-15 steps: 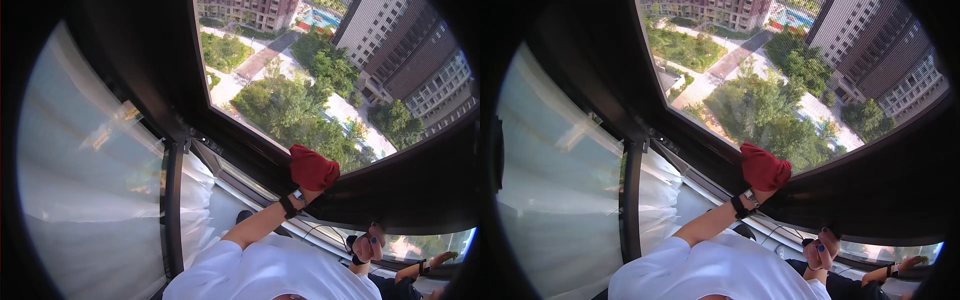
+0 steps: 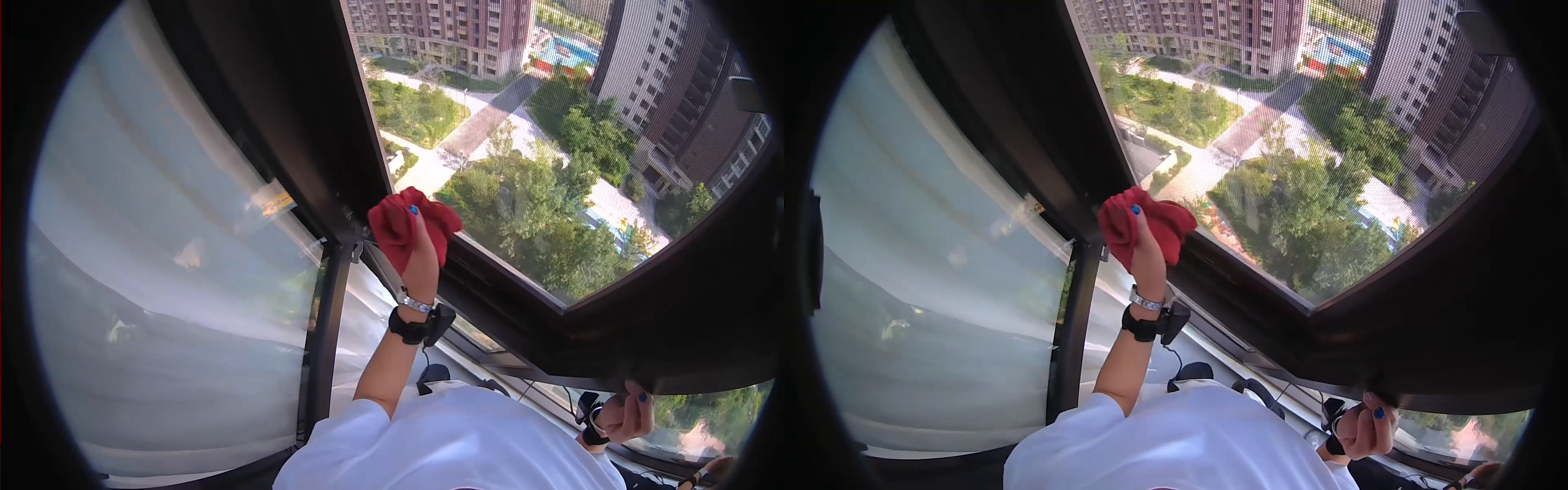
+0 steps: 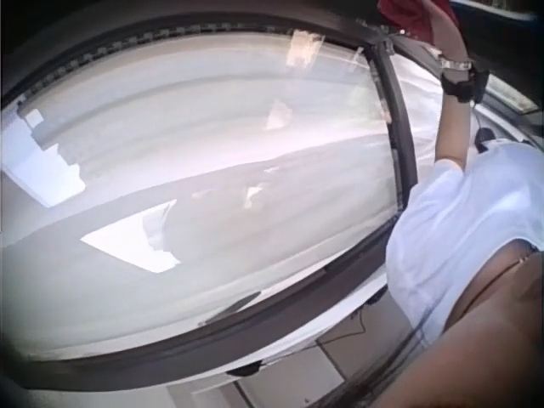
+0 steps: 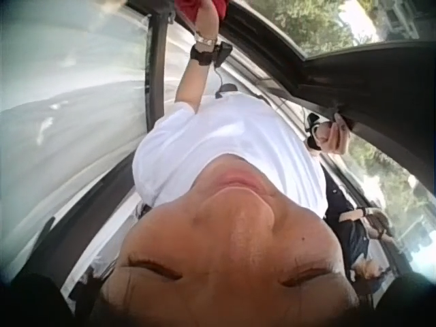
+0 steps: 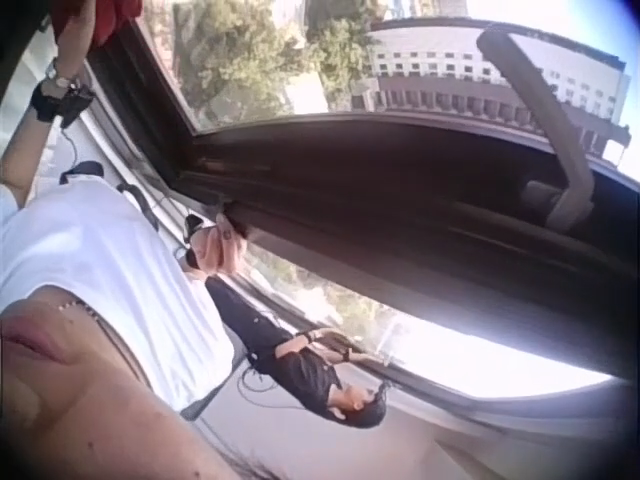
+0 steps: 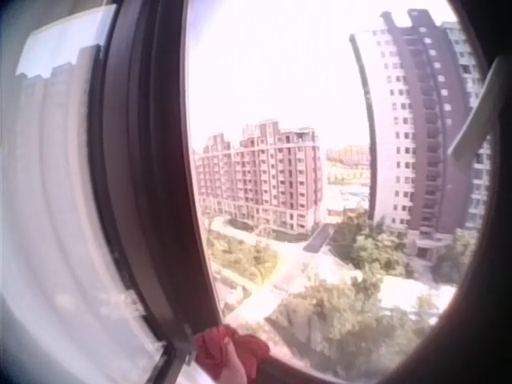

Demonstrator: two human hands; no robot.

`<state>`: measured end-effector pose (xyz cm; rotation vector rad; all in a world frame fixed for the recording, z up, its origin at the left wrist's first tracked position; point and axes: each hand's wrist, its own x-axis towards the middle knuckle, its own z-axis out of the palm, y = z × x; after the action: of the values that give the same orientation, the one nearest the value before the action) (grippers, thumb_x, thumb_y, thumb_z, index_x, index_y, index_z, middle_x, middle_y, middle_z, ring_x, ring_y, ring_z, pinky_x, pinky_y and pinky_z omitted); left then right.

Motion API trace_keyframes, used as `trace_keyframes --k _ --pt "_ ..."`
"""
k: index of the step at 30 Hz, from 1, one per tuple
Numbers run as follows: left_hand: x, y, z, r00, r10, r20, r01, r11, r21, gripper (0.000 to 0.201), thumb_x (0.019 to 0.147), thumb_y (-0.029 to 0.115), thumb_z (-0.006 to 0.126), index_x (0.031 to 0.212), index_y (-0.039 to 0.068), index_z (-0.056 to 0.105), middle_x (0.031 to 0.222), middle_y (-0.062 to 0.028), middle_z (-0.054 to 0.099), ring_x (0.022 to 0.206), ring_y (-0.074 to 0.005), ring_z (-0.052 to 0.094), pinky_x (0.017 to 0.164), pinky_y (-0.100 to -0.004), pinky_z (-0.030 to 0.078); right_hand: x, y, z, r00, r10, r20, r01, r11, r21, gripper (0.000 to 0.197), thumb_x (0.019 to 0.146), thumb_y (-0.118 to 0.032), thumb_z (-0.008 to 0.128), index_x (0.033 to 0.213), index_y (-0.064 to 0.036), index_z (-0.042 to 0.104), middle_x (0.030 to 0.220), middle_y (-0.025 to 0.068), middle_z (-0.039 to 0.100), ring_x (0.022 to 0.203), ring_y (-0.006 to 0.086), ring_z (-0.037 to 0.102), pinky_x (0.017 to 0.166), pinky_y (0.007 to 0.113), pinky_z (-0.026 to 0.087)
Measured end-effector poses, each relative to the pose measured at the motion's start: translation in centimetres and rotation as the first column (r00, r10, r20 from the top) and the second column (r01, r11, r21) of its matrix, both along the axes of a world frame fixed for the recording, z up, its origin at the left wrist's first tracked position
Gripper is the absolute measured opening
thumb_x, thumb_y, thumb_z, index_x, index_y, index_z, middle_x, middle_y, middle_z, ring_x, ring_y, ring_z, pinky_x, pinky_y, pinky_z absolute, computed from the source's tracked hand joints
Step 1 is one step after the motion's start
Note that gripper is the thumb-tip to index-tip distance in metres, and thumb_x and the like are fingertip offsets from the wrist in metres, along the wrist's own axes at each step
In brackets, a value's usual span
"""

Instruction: Cleaning a window frame with a cloth and then rinsing the cloth in a bathroom sink.

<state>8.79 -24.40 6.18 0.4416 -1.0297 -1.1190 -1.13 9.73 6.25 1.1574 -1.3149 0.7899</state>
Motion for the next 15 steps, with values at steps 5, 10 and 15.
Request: trace_keyframes --k 5,10,15 --pt "7.0 -7.5 2.1 0.804 0.474 0.359 -0.521 0.853 0.041 0.038 0.093 0.029 0.049 0.117 0.000 0.051 0.116 -0.0116 0.057 0.098 -0.0215 0.056 0.085 -0.0317 0.043 -1.1 0.6 -0.5 0.990 0.104 -0.090 -0.104 0.995 -0.001 0.016 0.076 0.013 0.044 0.091 0.0092 0.050 0.097 0.0222 0.047 0.061 0.0270 0.062 0.060 0.041 0.052" --pt "4.5 -10.3 -0.7 0.630 0.640 0.440 -0.561 0.767 -0.312 0.034 0.093 0.026 0.048 0.114 0.001 0.053 0.103 -0.0143 0.062 0.088 -0.0258 0.060 0.077 -0.0358 0.046 -1.1 1.2 -0.8 0.986 0.140 -0.089 -0.143 0.990 -0.022 0.013 0.079 0.012 0.042 0.090 0.0102 0.050 0.094 0.0233 0.048 0.060 0.0268 0.061 0.061 0.043 0.053" --pt "0.2 -11.7 -7.1 0.416 0.457 0.786 -0.478 0.845 -0.239 0.024 0.082 0.025 0.058 0.081 0.001 0.054 0.077 -0.0183 0.059 0.073 -0.0298 0.059 0.064 -0.0384 0.046 -1.7 2.6 -1.0 0.984 0.069 -0.164 -0.074 0.997 -0.025 0.014 0.082 0.005 0.036 0.086 0.0117 0.048 0.089 0.0250 0.049 0.056 0.0252 0.059 0.059 0.043 0.054"
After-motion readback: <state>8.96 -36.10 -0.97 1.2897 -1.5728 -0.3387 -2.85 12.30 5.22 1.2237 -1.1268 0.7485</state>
